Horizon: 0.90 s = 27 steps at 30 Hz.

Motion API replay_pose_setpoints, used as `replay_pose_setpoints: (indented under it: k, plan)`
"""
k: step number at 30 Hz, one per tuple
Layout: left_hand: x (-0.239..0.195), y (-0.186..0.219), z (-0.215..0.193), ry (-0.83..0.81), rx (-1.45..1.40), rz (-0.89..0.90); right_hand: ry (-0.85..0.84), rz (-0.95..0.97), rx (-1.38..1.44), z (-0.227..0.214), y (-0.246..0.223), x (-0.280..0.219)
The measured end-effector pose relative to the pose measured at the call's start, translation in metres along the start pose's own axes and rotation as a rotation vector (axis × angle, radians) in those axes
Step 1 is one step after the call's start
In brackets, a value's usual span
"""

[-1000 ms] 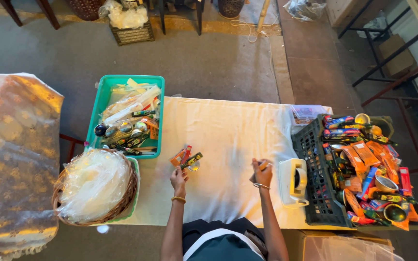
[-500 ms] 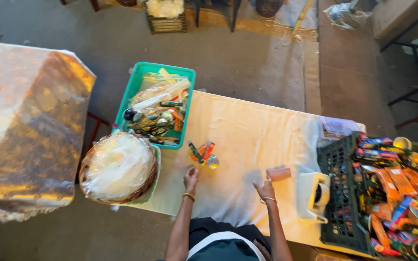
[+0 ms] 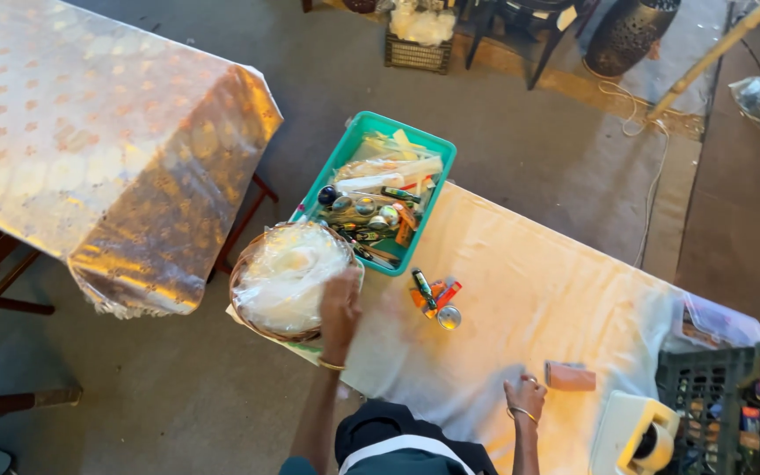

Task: The person opens a small metal tin and places it on a white tablecloth. They then pick up several small packaged items, including an orange box and a green tube, and place them into a clear plastic bag. The person handles the items one by one, arranging them inside the bag.

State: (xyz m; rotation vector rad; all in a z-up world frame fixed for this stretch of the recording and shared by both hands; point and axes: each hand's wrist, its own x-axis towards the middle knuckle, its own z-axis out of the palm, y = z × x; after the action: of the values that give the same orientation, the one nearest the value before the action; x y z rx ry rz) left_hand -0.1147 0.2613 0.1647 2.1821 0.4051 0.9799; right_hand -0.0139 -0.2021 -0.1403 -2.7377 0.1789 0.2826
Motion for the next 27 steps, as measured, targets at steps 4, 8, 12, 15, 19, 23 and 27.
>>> replay_pose_setpoints:
  k: [4,8,12,15,19,23,27]
  plan:
    - [0.02,-0.056,-0.038,-0.042,0.508,-0.189,0.034,0.062,-0.034,-0.003,-0.016,-0.011]
    - [0.012,-0.104,-0.05,-0.515,0.713,-0.559,0.098,-0.017,-0.197,0.014,-0.021,-0.006]
    - [-0.002,-0.122,-0.047,-0.5,0.756,-0.479,0.236,-0.495,0.19,-0.012,-0.146,-0.026]
    - [0.013,-0.111,-0.055,-0.305,0.641,-0.375,0.118,-0.716,0.557,-0.059,-0.286,-0.07]
    - [0.026,-0.134,-0.04,-0.355,0.381,-0.192,0.162,-1.184,0.41,-0.072,-0.426,-0.102]
    - [0.032,-0.15,-0.028,-0.447,0.515,-0.396,0.154,-1.334,0.316,-0.057,-0.489,-0.118]
    - [0.035,-0.14,-0.036,-0.507,0.484,-0.512,0.207,-1.374,0.268,-0.037,-0.488,-0.113]
